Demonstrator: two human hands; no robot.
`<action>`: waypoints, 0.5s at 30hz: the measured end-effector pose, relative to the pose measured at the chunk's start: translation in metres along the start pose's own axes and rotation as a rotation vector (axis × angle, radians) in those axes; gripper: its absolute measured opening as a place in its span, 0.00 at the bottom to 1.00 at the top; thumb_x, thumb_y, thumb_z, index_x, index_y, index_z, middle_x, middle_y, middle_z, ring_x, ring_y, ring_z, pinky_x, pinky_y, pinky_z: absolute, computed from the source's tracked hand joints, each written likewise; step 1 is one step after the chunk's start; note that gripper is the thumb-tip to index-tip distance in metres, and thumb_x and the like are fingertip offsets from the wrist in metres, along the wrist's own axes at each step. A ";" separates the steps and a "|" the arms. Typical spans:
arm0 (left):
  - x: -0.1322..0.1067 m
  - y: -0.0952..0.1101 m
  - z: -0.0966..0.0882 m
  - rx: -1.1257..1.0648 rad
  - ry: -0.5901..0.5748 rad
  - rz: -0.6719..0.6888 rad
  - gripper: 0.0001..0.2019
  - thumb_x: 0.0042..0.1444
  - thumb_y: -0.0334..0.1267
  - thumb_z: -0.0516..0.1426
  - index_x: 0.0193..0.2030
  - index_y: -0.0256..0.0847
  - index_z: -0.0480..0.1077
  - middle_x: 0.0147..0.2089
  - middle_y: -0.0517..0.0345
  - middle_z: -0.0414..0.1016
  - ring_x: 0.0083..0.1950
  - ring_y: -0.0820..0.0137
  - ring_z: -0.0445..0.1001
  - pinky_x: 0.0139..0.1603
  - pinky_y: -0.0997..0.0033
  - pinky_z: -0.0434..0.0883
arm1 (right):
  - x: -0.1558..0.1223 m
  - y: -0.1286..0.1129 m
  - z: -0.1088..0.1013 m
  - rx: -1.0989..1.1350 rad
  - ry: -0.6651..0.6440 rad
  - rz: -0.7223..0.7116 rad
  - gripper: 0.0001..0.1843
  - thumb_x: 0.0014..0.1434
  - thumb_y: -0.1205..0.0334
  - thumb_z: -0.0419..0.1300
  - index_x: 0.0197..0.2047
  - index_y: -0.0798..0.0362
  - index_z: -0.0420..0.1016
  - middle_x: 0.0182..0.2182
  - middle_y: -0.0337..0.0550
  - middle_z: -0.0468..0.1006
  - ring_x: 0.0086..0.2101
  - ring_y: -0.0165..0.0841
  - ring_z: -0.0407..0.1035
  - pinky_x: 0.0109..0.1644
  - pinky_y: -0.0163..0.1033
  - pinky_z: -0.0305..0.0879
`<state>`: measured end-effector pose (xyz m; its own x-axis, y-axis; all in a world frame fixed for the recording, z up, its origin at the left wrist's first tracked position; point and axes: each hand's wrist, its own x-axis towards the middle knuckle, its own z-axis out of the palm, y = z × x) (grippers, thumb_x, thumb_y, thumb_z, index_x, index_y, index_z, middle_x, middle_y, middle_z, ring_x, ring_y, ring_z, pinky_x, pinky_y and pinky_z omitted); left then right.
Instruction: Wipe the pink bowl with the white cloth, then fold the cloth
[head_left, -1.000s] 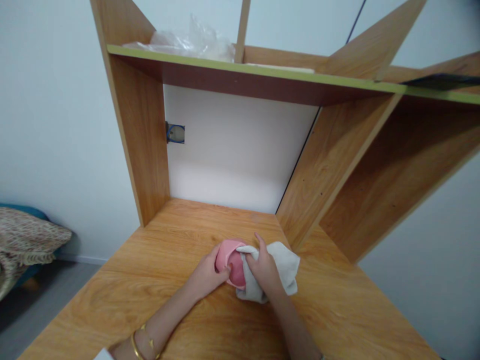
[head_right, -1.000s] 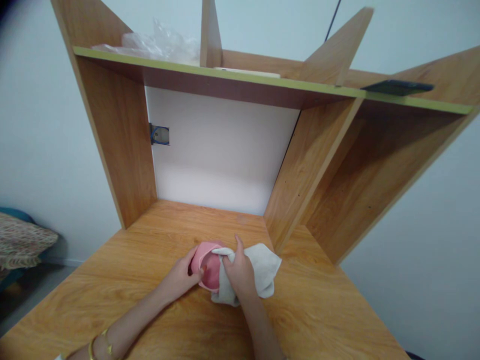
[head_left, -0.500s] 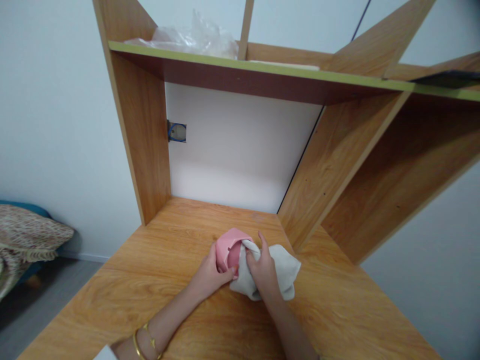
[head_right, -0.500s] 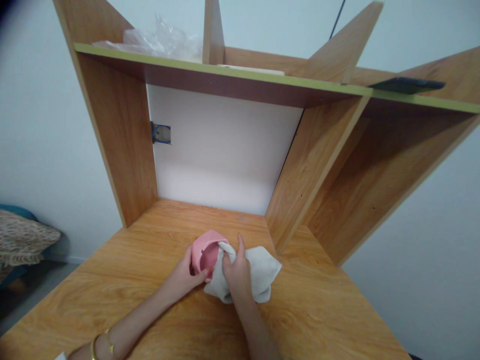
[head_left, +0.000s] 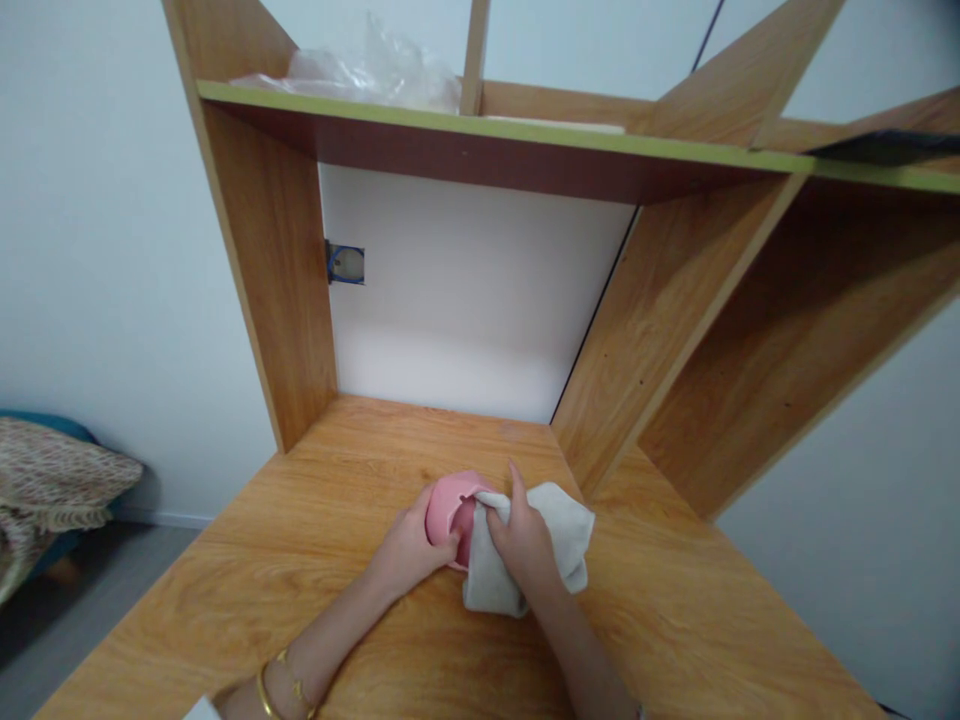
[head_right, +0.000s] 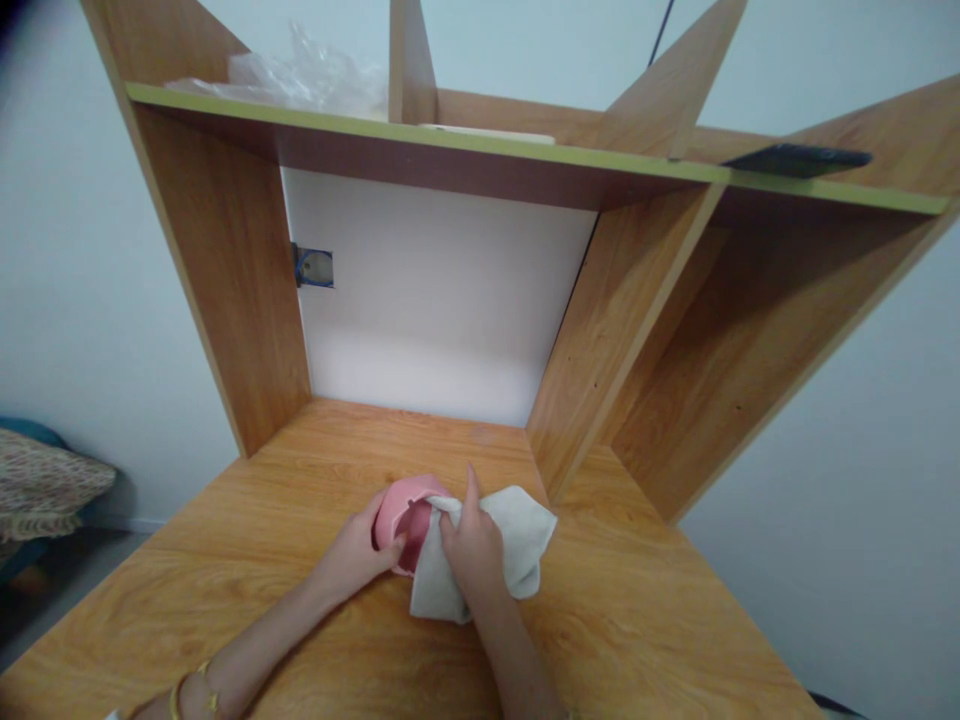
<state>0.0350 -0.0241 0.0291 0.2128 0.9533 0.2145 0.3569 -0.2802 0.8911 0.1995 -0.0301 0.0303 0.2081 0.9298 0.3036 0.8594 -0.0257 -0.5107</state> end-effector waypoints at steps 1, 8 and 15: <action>0.001 -0.001 -0.001 -0.008 0.012 0.019 0.26 0.45 0.38 0.57 0.54 0.38 0.62 0.48 0.50 0.72 0.48 0.61 0.70 0.50 0.65 0.65 | -0.001 -0.001 0.001 0.044 0.001 0.009 0.32 0.53 0.63 0.50 0.61 0.59 0.50 0.25 0.45 0.76 0.28 0.38 0.71 0.29 0.35 0.60; 0.002 -0.007 0.003 -0.156 0.019 0.046 0.31 0.52 0.48 0.54 0.59 0.37 0.51 0.47 0.48 0.71 0.43 0.65 0.71 0.42 0.67 0.68 | -0.004 -0.007 0.000 0.338 0.109 0.089 0.33 0.55 0.64 0.45 0.63 0.61 0.45 0.25 0.44 0.76 0.26 0.37 0.71 0.30 0.36 0.62; 0.001 -0.003 0.007 -0.030 0.027 -0.069 0.21 0.47 0.41 0.57 0.47 0.36 0.62 0.32 0.58 0.72 0.31 0.70 0.69 0.33 0.72 0.66 | -0.003 -0.013 -0.005 0.298 0.064 0.093 0.35 0.54 0.61 0.48 0.63 0.61 0.43 0.21 0.40 0.73 0.22 0.36 0.69 0.26 0.35 0.60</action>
<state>0.0408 -0.0231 0.0242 0.1641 0.9729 0.1627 0.3423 -0.2108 0.9156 0.1899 -0.0341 0.0397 0.3166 0.9034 0.2892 0.6626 0.0075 -0.7489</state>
